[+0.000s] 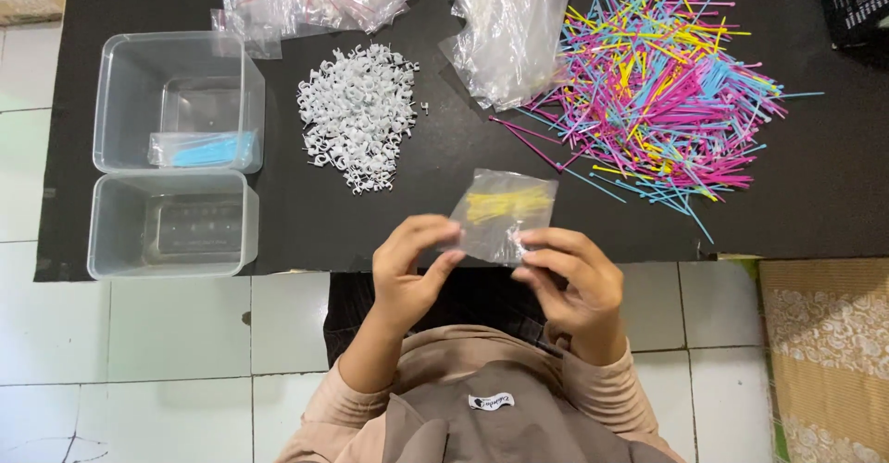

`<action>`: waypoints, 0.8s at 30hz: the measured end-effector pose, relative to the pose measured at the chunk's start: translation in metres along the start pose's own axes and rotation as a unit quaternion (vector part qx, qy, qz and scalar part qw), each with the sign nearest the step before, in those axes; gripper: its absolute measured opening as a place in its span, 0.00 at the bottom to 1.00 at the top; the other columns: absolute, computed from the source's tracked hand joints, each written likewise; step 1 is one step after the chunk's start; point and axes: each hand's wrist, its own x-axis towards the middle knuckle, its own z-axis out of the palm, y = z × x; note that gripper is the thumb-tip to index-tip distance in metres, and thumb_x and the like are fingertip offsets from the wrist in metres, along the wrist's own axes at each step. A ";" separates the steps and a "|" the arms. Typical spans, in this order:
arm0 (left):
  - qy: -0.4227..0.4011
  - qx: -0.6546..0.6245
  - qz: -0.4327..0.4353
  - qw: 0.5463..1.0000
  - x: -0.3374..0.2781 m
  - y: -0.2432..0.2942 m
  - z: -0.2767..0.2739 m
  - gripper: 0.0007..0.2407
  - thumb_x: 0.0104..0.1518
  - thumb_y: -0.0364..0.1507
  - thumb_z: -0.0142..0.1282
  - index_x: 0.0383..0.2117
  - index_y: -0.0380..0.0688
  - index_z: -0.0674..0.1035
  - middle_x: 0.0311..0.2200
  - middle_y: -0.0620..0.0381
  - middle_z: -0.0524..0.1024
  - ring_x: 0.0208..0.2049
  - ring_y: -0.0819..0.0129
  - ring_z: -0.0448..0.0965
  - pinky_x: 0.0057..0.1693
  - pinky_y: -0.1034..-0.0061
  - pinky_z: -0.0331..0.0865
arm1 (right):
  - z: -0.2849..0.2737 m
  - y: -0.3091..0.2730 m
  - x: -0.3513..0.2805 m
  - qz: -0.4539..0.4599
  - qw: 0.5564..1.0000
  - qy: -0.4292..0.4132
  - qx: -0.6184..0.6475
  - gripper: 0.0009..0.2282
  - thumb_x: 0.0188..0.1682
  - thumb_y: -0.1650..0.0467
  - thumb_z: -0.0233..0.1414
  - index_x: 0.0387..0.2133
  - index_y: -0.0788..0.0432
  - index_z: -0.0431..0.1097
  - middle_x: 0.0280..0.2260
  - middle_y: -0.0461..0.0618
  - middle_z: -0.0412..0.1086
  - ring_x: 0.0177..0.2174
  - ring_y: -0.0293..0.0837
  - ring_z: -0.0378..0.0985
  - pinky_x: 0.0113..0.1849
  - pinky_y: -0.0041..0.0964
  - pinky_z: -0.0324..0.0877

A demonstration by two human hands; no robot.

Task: Sorting yellow cable ties and placing them into a small plastic bag.

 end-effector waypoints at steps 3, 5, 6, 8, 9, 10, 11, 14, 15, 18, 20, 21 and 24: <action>0.020 0.012 0.003 1.000 -0.018 -0.007 -0.004 0.07 0.46 0.15 0.68 0.29 0.39 0.87 0.30 0.51 0.83 0.30 0.57 0.85 0.40 0.72 0.79 | 0.005 0.006 -0.021 0.017 1.000 0.005 0.025 0.10 0.37 0.71 0.70 0.28 0.62 0.78 0.34 0.58 0.79 0.33 0.53 0.84 0.39 0.42 0.79; 0.005 0.014 0.033 0.999 -0.022 0.004 -0.005 0.08 0.44 0.14 0.68 0.28 0.40 0.87 0.30 0.52 0.83 0.30 0.57 0.85 0.39 0.69 0.80 | 0.007 0.010 -0.032 -0.009 0.999 0.016 0.035 0.09 0.38 0.72 0.69 0.28 0.63 0.78 0.32 0.58 0.78 0.31 0.51 0.83 0.37 0.40 0.78; -0.012 0.016 0.065 0.998 -0.022 0.010 -0.006 0.09 0.43 0.14 0.69 0.27 0.41 0.88 0.30 0.52 0.83 0.30 0.56 0.85 0.39 0.67 0.81 | 0.009 0.013 -0.037 -0.037 0.998 0.028 0.044 0.08 0.40 0.73 0.69 0.27 0.65 0.78 0.30 0.58 0.78 0.29 0.49 0.83 0.36 0.38 0.78; -0.004 0.007 0.092 0.996 -0.030 0.010 -0.007 0.06 0.44 0.16 0.70 0.26 0.39 0.87 0.30 0.50 0.83 0.30 0.55 0.85 0.39 0.66 0.82 | 0.011 0.010 -0.041 -0.038 0.998 0.031 0.044 0.07 0.40 0.74 0.68 0.28 0.66 0.78 0.30 0.59 0.77 0.29 0.50 0.83 0.35 0.38 0.79; 0.004 -0.001 0.118 0.993 -0.035 0.010 -0.007 0.05 0.45 0.18 0.71 0.26 0.37 0.86 0.30 0.48 0.83 0.30 0.54 0.85 0.39 0.66 0.83 | 0.012 0.008 -0.044 -0.039 0.998 0.033 0.044 0.07 0.40 0.75 0.67 0.28 0.66 0.79 0.30 0.60 0.77 0.28 0.50 0.83 0.35 0.39 0.79; 0.004 -0.001 0.118 0.993 -0.039 0.010 -0.009 0.05 0.45 0.18 0.71 0.26 0.37 0.86 0.30 0.48 0.83 0.30 0.54 0.85 0.39 0.66 0.83 | 0.015 0.004 -0.043 -0.039 0.998 0.033 0.044 0.07 0.40 0.75 0.67 0.28 0.66 0.79 0.30 0.60 0.77 0.28 0.50 0.83 0.35 0.39 0.79; 0.011 0.002 0.134 0.991 -0.042 0.009 -0.010 0.05 0.45 0.18 0.72 0.25 0.36 0.86 0.30 0.48 0.82 0.30 0.54 0.85 0.39 0.66 0.83 | 0.018 -0.001 -0.042 -0.042 0.997 0.035 0.045 0.04 0.41 0.77 0.66 0.27 0.65 0.80 0.30 0.59 0.77 0.28 0.50 0.83 0.34 0.38 0.79; 0.033 0.014 0.154 0.987 -0.049 0.010 -0.011 0.05 0.44 0.17 0.72 0.25 0.36 0.86 0.29 0.48 0.82 0.30 0.53 0.85 0.37 0.66 0.83 | 0.025 -0.012 -0.041 -0.039 0.997 0.040 0.050 0.03 0.41 0.80 0.64 0.26 0.64 0.81 0.30 0.58 0.78 0.28 0.47 0.83 0.35 0.35 0.79; 0.046 0.022 0.157 0.986 -0.051 0.010 -0.011 0.06 0.43 0.15 0.71 0.24 0.35 0.86 0.28 0.47 0.82 0.29 0.53 0.85 0.36 0.66 0.82 | 0.026 -0.015 -0.042 -0.031 0.997 0.043 0.051 0.03 0.40 0.81 0.64 0.25 0.64 0.81 0.30 0.58 0.78 0.28 0.45 0.83 0.35 0.33 0.78; 0.055 0.024 0.173 0.983 -0.055 0.004 -0.010 0.06 0.46 0.12 0.66 0.21 0.36 0.85 0.27 0.48 0.82 0.28 0.53 0.85 0.35 0.67 0.81 | 0.024 -0.016 -0.052 0.013 0.998 0.025 0.064 0.04 0.40 0.77 0.67 0.24 0.63 0.79 0.32 0.59 0.78 0.31 0.50 0.84 0.37 0.37 0.79; 0.067 0.023 0.184 0.980 -0.053 0.005 -0.007 0.07 0.47 0.11 0.65 0.20 0.37 0.83 0.26 0.49 0.80 0.26 0.54 0.83 0.33 0.67 0.80 | 0.027 -0.020 -0.053 0.021 0.997 0.021 0.064 0.05 0.39 0.77 0.67 0.23 0.62 0.78 0.33 0.58 0.79 0.32 0.50 0.84 0.38 0.38 0.79; 0.079 0.023 0.194 0.977 -0.052 0.005 -0.006 0.08 0.48 0.11 0.64 0.18 0.38 0.82 0.25 0.49 0.79 0.25 0.56 0.82 0.32 0.68 0.79 | 0.029 -0.022 -0.054 0.029 0.997 0.018 0.064 0.06 0.39 0.76 0.68 0.23 0.62 0.77 0.34 0.57 0.79 0.32 0.50 0.85 0.39 0.38 0.79; 0.067 0.036 0.170 0.983 -0.061 0.001 -0.008 0.07 0.53 0.17 0.63 0.21 0.38 0.77 0.22 0.51 0.72 0.22 0.56 0.75 0.31 0.66 0.71 | 0.036 -0.020 -0.063 0.036 0.998 0.015 0.050 0.07 0.38 0.77 0.68 0.21 0.61 0.75 0.34 0.57 0.78 0.33 0.53 0.84 0.39 0.40 0.79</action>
